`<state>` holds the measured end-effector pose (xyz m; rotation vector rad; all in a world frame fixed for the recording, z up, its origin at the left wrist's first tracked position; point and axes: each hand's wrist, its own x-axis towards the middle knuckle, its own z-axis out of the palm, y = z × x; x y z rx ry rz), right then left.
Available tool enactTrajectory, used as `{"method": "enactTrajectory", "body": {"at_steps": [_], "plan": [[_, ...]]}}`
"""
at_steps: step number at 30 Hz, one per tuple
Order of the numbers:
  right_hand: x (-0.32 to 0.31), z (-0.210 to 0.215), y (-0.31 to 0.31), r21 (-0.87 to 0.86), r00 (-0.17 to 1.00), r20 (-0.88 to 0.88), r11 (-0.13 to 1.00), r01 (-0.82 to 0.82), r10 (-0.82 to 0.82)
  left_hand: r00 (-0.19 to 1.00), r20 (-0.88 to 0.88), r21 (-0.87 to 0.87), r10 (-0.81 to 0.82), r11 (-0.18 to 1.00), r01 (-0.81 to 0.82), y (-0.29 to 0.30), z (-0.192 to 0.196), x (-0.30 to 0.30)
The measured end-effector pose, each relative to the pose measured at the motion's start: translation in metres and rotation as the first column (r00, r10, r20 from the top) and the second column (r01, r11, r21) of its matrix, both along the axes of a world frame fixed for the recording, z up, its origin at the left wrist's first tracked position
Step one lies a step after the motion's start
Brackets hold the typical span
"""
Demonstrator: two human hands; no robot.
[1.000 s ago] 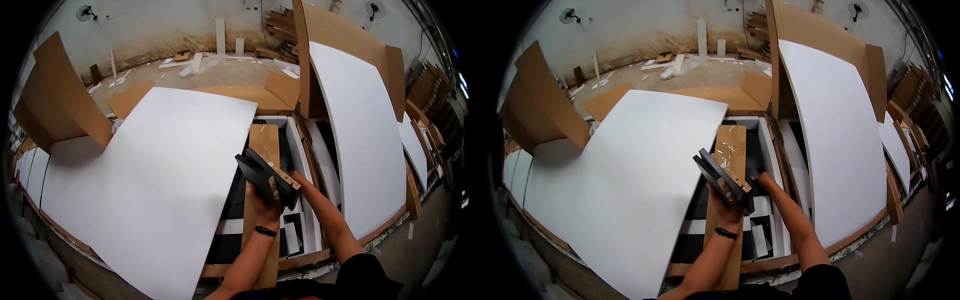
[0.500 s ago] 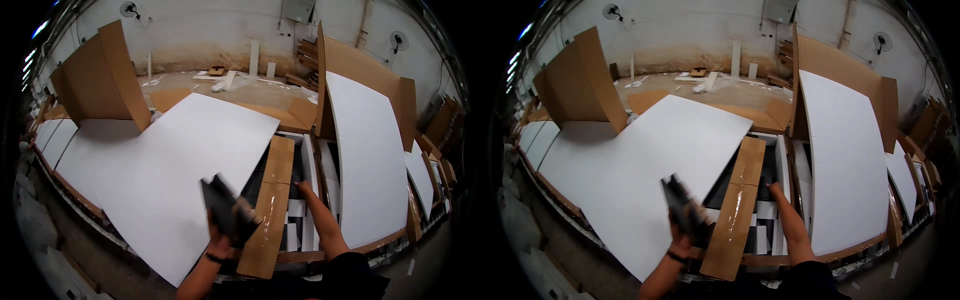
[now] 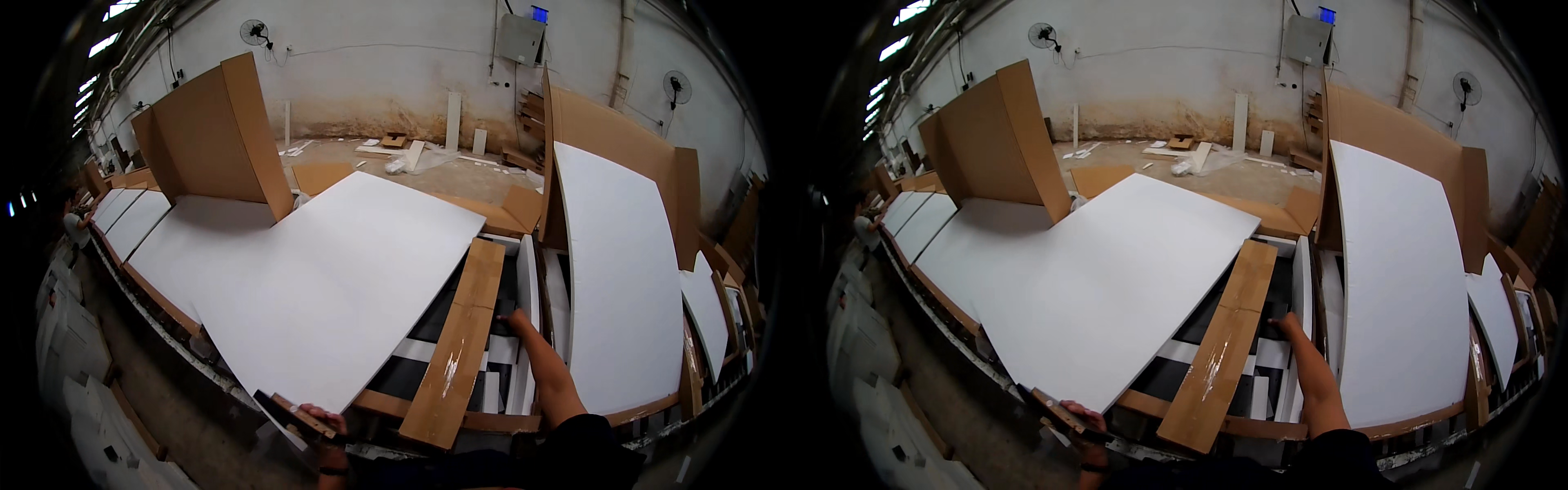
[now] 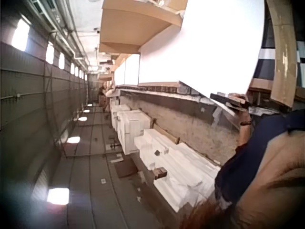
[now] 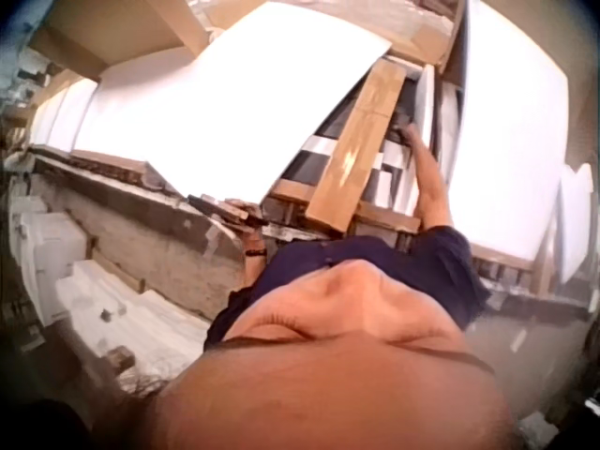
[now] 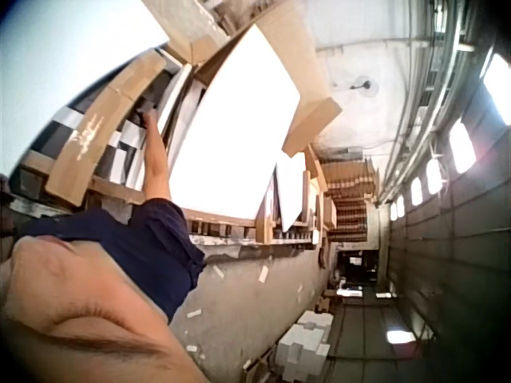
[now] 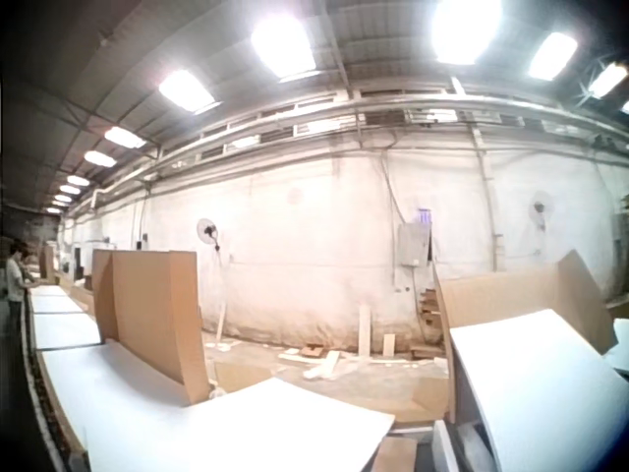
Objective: The person packs various wood furniture panels and foam protective sheets into cardboard boxes on a conveyor belt by hand.
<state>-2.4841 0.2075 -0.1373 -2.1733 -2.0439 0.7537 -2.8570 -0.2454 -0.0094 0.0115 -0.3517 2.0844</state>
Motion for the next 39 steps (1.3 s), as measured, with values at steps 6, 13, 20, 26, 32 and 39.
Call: {"method": "enactTrajectory", "body": {"at_steps": [6, 13, 20, 26, 32, 39], "plan": [[-0.034, 0.024, -0.043, 0.171, 0.804, -0.594, 0.977, 0.124, 0.002, 0.984, 0.040, -0.223, -0.171, 0.959, 0.176, -0.008, 0.021, 0.035], [-0.005, 0.062, -0.038, 0.321, 0.543, -0.819, 0.933, 0.163, 0.187, 0.959, 0.079, -0.224, -0.271, 0.933, 0.282, -0.009, 0.018, 0.049], [-0.028, 0.272, -0.173, 0.295, 0.109, -0.955, 0.831, 0.471, 0.277, 0.953, -0.183, -0.323, -0.240, 0.931, 0.172, -0.002, 0.005, 0.040], [-0.107, 0.296, -0.338, 0.118, 0.456, -0.727, 0.748, -0.654, 0.513, 0.639, -0.549, -0.492, -0.539, 0.826, 0.274, 0.011, 0.001, 0.048], [-0.107, 0.247, -0.347, 0.109, -0.038, -0.991, 0.603, -0.790, 0.129, 0.741, -0.151, -0.197, -0.654, 0.755, 0.626, -0.032, -0.034, 0.080], [0.007, 0.145, -0.065, 0.853, 0.808, -0.290, 0.522, -0.025, 0.512, 0.849, -0.146, -0.167, -0.508, 0.859, 0.485, -0.062, -0.038, 0.105]]}}
